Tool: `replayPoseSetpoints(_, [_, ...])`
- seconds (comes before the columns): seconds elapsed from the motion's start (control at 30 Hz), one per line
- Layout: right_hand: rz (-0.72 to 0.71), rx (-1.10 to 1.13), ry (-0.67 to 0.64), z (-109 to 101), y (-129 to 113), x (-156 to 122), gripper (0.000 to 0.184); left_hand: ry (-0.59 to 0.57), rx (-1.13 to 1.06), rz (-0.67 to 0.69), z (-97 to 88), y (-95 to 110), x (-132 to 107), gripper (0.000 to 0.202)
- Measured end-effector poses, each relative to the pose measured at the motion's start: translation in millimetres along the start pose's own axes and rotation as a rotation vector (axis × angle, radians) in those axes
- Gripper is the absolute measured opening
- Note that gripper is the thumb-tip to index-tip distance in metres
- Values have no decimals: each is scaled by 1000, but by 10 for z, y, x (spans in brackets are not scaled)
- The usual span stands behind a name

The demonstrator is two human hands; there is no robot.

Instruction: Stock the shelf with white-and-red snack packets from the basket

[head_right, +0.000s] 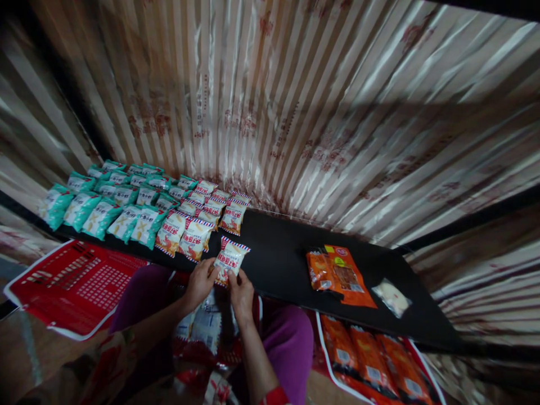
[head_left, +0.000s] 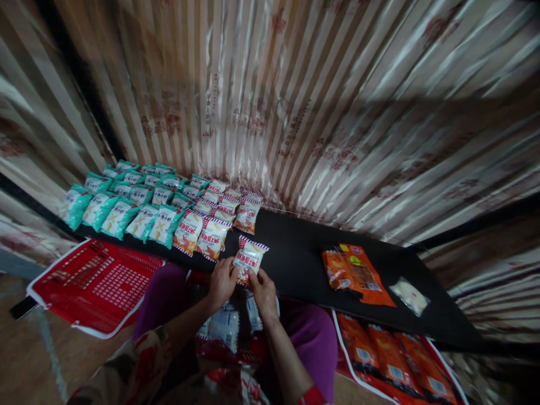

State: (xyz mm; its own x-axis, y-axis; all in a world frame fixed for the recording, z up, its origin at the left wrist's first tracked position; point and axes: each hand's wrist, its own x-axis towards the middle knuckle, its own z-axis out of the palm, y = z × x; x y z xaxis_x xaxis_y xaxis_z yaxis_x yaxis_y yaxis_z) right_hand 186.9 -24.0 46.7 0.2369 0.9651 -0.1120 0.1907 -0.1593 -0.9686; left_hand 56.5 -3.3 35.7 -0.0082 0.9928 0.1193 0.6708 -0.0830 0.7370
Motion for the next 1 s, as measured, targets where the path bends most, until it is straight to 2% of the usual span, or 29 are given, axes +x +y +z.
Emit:
replayPoseSetpoints(0.23, [6,-23,14,32,17,155,51,73,-40,29,73,-14,99,26])
replayPoseSetpoints(0.67, [-46,-101,131,89,51,386,47,188,-24,109,200,42,206,32])
replayPoseSetpoints(1.0, [-133,-86,191,158,86,676,42,236,36,273,311,73,235,42])
